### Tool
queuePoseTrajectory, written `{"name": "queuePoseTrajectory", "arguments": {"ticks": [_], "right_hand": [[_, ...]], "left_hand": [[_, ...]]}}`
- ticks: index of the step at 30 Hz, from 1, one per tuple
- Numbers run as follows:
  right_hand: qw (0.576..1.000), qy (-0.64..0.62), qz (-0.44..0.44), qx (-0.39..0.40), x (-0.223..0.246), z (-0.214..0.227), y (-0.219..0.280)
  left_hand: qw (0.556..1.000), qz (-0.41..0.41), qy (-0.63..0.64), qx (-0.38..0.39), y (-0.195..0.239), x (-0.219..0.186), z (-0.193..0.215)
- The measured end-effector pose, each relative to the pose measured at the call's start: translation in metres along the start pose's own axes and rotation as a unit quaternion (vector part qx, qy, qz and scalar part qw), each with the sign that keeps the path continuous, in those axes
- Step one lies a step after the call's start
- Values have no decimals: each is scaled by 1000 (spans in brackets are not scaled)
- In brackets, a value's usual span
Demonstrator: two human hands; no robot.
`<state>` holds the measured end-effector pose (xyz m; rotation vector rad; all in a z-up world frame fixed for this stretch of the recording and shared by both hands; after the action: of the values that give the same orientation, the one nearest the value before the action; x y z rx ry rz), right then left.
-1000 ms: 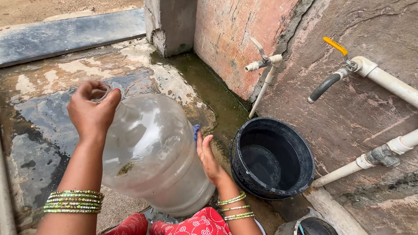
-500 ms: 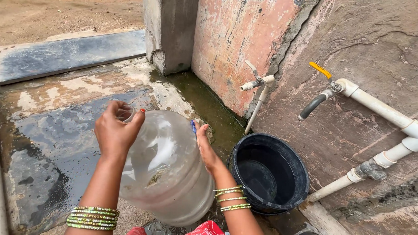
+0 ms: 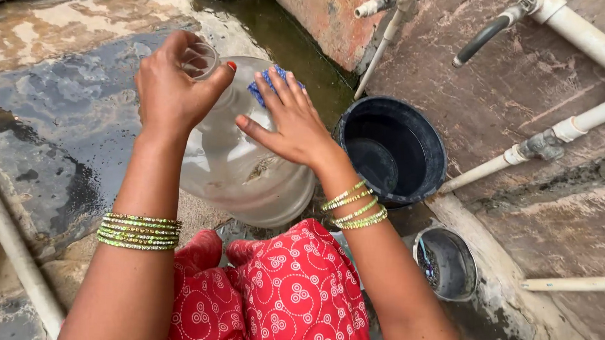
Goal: Clean a large plastic water bottle using a blue sponge and water from a tap.
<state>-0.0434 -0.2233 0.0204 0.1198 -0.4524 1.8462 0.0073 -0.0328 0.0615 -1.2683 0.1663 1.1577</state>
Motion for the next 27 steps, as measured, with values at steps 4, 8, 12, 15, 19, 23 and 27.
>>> {"name": "queuePoseTrajectory", "arguments": {"ticks": [4,8,12,15,19,23,27], "right_hand": [[999,34,-12,11,16,-9,-20],[997,12,28,-68,43,-42,6],[982,133,42,-124,86,-38,60],[985,152,53,-63,100,-27,74],[994,102,-27,-32,67,-8,52],[996,70,-51,-16,27,6,27],[997,79,-4,3,62,-1,47]], "left_hand": [[994,-75,-50,60,8,-29,-3],[984,-159,-72,-26,11,-11,11],[967,-235,-76,-56,17,-4,21],[964,-258,-64,-33,16,-16,25],[967,-251,-36,25,23,-18,22],[952,-303,-20,19,22,-59,33],[953,-302,-13,20,22,-55,23]]}}
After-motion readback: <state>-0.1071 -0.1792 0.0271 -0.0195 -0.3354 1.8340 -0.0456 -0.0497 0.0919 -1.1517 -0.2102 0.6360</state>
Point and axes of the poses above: each hand's wrist, its own y-axis away from the middle knuckle, its own z-axis out of the back of the hand, x = y × z, the point moved 5 cm from there along -y, towards the middle knuckle, and after that the axes turned 6 degrees about -x, right-handed, at the moved point
